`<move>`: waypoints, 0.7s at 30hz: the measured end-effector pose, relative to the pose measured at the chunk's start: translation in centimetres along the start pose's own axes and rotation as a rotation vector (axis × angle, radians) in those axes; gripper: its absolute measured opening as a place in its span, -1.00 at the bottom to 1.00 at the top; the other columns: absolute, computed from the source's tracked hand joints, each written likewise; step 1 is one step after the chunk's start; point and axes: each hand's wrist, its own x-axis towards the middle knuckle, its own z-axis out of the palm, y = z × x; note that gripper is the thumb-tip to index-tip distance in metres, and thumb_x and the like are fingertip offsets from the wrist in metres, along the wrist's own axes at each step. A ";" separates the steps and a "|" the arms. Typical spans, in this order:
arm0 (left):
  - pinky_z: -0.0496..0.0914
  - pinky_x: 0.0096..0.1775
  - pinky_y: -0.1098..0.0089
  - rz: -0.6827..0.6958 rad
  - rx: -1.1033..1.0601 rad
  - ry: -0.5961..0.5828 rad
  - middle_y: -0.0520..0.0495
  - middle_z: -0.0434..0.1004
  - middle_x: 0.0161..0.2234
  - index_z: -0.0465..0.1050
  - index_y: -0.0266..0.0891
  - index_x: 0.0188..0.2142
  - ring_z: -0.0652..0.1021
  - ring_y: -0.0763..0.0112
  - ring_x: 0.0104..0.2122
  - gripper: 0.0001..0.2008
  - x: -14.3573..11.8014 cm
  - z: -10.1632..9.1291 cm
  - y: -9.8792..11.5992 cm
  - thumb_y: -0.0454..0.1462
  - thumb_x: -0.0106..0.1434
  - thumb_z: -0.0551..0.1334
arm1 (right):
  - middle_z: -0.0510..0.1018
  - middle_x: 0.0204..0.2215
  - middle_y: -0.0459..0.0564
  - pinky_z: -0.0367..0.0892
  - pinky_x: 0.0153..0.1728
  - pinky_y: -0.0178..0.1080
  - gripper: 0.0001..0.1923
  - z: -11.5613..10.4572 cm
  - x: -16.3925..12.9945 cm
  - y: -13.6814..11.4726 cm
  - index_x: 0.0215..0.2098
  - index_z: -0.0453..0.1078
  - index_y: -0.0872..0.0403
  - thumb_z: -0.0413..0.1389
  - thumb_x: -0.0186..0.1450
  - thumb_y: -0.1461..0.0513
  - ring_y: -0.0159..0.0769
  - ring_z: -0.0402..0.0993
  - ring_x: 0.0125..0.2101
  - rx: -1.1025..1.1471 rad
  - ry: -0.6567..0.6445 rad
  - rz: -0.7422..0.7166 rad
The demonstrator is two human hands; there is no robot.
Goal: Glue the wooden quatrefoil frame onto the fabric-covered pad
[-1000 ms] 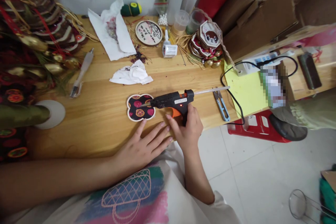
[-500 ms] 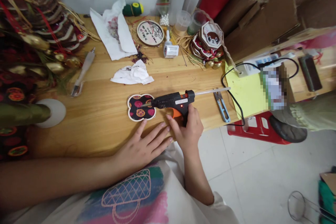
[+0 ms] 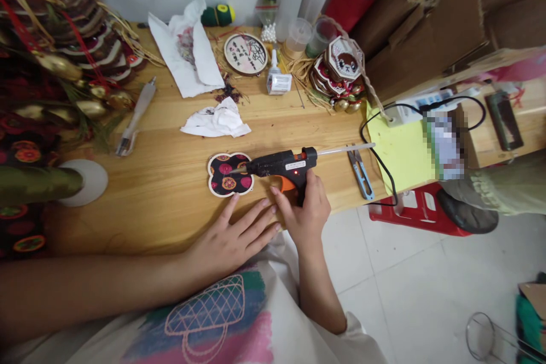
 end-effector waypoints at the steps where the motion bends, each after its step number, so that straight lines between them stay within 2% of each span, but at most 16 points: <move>1: 0.26 0.17 -0.11 -0.002 0.000 0.008 -0.04 0.36 0.25 0.33 -0.11 0.22 0.29 0.14 0.25 -0.59 0.0 0.0 0.0 -0.23 0.45 -0.02 | 0.51 -0.41 -0.06 0.43 -0.46 -0.22 -0.46 0.0 0.0 0.0 0.01 0.32 0.07 0.21 0.21 -0.07 -0.30 0.46 -0.48 0.000 -0.004 0.004; 9: 0.23 0.19 -0.11 -0.006 0.001 0.002 -0.06 0.34 0.26 0.33 -0.09 0.22 0.28 0.15 0.26 -0.60 0.1 0.1 0.0 -0.20 0.44 0.01 | 0.49 -0.41 -0.07 0.40 -0.48 -0.25 -0.45 0.1 0.0 0.1 0.07 0.28 0.07 0.20 0.24 -0.04 -0.31 0.45 -0.48 -0.013 0.035 -0.070; 13: 0.21 0.21 -0.12 -0.007 0.006 -0.011 -0.07 0.31 0.28 0.31 -0.08 0.23 0.26 0.14 0.27 -0.59 0.0 0.1 0.0 -0.16 0.43 0.03 | 0.50 -0.39 -0.06 0.43 -0.45 -0.23 -0.42 0.2 -0.2 0.3 0.10 0.26 0.06 0.21 0.23 -0.03 -0.29 0.47 -0.46 -0.022 0.019 -0.061; 18: 0.25 0.17 -0.10 -0.009 0.008 0.004 -0.04 0.35 0.25 0.33 -0.08 0.22 0.28 0.15 0.26 -0.60 0.0 0.1 0.0 -0.20 0.44 0.01 | 0.52 -0.39 -0.03 0.45 -0.44 -0.21 -0.43 0.3 -0.2 0.3 0.04 0.31 0.08 0.20 0.21 -0.08 -0.25 0.51 -0.43 -0.008 0.025 -0.022; 21: 0.24 0.17 -0.09 -0.014 0.005 0.009 -0.01 0.38 0.24 0.34 -0.08 0.21 0.30 0.18 0.25 -0.60 0.1 -0.2 0.0 -0.23 0.45 -0.02 | 0.52 -0.40 -0.04 0.44 -0.46 -0.23 -0.45 0.3 0.0 0.2 0.04 0.31 0.09 0.19 0.24 -0.08 -0.28 0.49 -0.46 -0.010 0.043 -0.055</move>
